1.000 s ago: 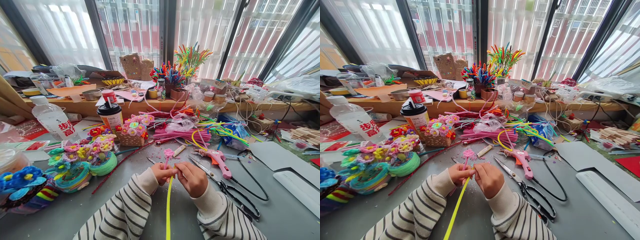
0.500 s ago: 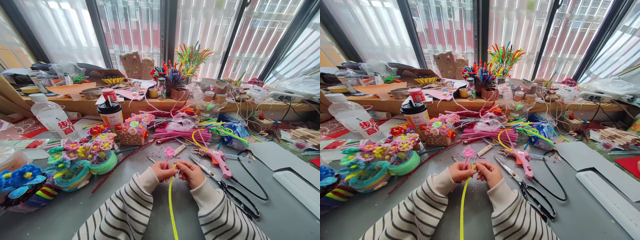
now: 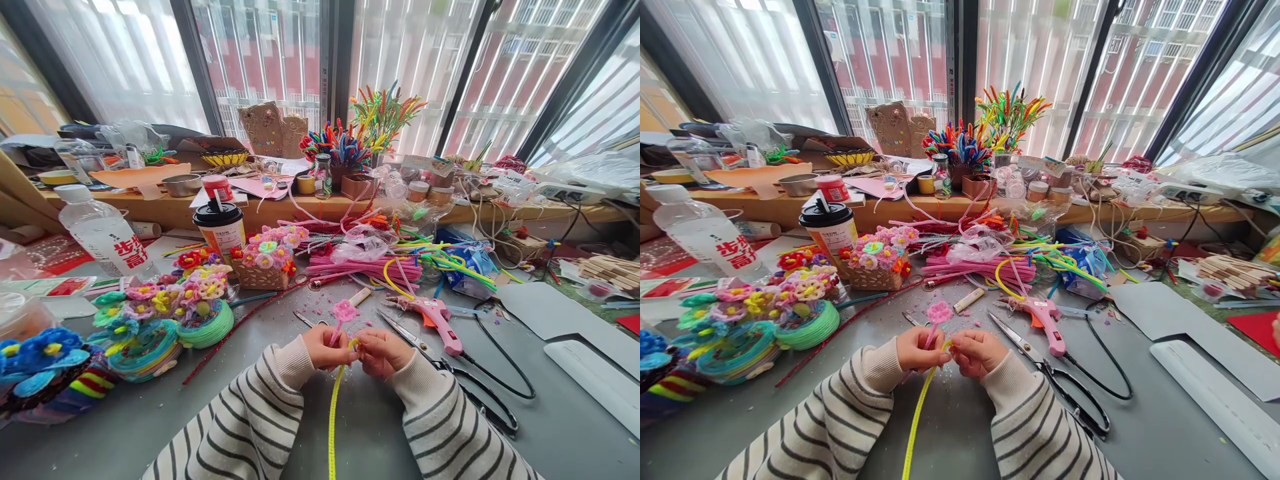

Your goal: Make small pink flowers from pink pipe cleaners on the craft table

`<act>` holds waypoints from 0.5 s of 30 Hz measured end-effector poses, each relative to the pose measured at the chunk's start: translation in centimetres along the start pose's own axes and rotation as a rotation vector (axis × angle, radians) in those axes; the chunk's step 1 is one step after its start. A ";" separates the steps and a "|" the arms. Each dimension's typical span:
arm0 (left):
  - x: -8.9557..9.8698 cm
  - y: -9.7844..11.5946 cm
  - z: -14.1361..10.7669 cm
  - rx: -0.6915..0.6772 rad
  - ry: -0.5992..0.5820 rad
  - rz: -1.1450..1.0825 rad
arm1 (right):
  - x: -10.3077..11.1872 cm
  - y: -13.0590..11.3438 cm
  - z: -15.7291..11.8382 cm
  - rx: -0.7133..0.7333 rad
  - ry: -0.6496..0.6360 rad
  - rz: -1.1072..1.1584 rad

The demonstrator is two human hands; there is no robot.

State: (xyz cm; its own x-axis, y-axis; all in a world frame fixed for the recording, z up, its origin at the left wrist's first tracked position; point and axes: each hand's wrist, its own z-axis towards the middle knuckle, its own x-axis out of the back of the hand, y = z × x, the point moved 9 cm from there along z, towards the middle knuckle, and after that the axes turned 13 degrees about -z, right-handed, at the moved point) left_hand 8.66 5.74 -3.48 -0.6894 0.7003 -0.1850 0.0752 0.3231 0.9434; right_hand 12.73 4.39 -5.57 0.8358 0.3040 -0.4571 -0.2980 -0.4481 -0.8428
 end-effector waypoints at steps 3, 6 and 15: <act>0.2 0.5 -0.2 -0.018 0.046 0.004 | -0.2 0.1 -0.1 -0.007 -0.034 0.016; 0.9 1.6 -0.5 -0.104 0.144 0.027 | 0.1 0.0 0.1 0.004 -0.014 0.008; 3.0 2.8 -1.1 -0.232 0.404 0.352 | 1.6 -0.2 0.1 0.033 0.127 -0.113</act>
State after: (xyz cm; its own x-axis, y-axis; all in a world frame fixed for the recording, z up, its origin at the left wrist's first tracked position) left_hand 6.02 7.98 -1.12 -0.8750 0.4276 0.2271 0.2211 -0.0643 0.9731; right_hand 14.09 5.01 -6.16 0.9157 0.2412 -0.3215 -0.2124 -0.3888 -0.8965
